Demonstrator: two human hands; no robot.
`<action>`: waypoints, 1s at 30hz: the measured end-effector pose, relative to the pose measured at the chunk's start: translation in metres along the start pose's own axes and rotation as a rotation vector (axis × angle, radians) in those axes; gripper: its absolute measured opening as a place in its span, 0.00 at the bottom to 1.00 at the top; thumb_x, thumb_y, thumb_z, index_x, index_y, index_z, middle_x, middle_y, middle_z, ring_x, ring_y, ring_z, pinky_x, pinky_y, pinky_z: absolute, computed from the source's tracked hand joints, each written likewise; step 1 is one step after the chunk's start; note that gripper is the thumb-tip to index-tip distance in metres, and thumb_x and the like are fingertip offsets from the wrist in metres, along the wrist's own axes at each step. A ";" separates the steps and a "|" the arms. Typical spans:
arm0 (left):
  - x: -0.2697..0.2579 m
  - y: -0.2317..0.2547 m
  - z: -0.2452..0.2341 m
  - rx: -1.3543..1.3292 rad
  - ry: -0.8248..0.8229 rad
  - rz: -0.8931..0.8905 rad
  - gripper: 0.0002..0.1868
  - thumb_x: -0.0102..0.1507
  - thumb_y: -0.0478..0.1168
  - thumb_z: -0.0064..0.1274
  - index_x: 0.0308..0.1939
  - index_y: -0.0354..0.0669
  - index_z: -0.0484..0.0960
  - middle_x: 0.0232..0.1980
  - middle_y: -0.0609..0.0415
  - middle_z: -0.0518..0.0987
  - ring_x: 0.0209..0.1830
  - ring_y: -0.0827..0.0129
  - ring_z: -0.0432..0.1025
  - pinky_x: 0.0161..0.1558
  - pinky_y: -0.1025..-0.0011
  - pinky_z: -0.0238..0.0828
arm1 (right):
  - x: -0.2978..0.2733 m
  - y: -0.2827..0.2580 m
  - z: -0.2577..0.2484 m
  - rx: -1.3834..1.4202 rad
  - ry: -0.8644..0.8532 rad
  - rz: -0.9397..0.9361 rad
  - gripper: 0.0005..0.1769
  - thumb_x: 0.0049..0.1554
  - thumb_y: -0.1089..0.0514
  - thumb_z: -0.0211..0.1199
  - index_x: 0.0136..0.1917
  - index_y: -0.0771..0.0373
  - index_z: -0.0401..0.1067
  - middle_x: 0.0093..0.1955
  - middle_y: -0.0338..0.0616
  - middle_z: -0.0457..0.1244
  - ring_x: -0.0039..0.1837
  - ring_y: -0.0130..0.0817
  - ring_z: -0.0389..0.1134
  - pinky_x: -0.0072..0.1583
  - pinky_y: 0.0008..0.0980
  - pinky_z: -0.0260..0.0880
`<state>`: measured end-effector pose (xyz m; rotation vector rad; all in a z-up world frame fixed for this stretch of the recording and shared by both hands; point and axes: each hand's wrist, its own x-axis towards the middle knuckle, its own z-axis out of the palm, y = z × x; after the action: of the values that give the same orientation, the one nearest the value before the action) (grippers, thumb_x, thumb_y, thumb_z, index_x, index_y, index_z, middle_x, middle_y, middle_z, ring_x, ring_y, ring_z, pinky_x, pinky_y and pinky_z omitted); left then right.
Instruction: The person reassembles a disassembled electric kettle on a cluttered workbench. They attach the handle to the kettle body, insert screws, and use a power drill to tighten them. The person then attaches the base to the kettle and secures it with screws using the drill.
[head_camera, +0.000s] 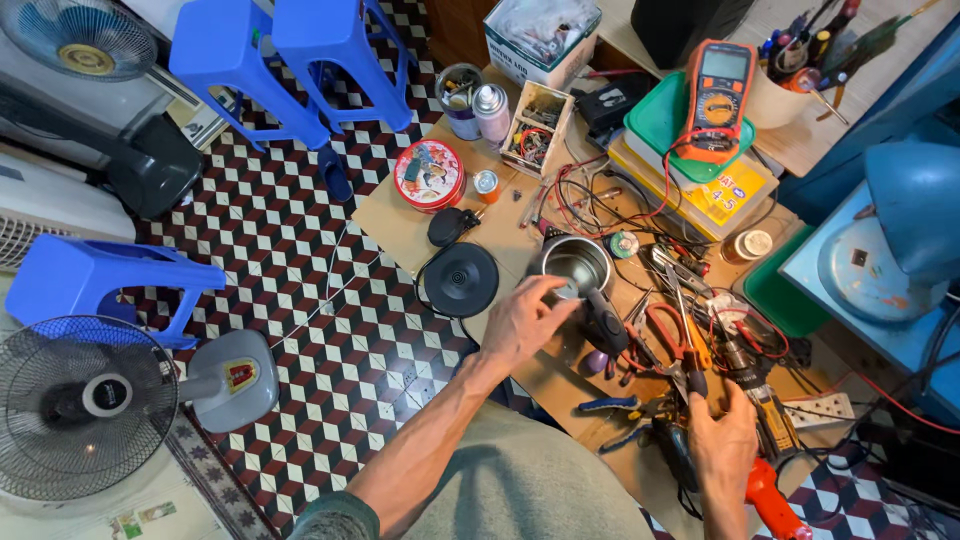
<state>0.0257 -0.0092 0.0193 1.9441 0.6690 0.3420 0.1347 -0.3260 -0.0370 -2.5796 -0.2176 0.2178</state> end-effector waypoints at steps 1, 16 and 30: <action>0.004 -0.009 -0.010 0.030 0.082 0.010 0.20 0.64 0.54 0.55 0.50 0.44 0.84 0.45 0.53 0.83 0.33 0.66 0.80 0.37 0.68 0.74 | -0.001 -0.023 0.002 0.028 -0.063 0.007 0.33 0.58 0.50 0.66 0.73 0.65 0.67 0.67 0.62 0.64 0.66 0.53 0.67 0.66 0.45 0.66; 0.189 -0.266 -0.125 0.355 0.343 -0.113 0.16 0.61 0.40 0.60 0.53 0.40 0.82 0.49 0.43 0.82 0.44 0.48 0.78 0.46 0.54 0.74 | -0.033 -0.124 0.051 0.266 -0.138 0.223 0.25 0.61 0.60 0.59 0.72 0.60 0.67 0.51 0.44 0.70 0.51 0.28 0.69 0.55 0.27 0.67; 0.232 -0.290 -0.135 0.488 0.147 -0.086 0.08 0.62 0.42 0.61 0.43 0.45 0.84 0.44 0.47 0.83 0.45 0.50 0.79 0.47 0.56 0.75 | -0.022 -0.135 0.057 0.072 -0.189 0.250 0.22 0.61 0.56 0.66 0.67 0.61 0.69 0.45 0.50 0.67 0.46 0.34 0.66 0.51 0.30 0.67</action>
<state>0.0560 0.3250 -0.1901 2.3558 1.0003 0.2877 0.0875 -0.1884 -0.0112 -2.5104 0.0453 0.5513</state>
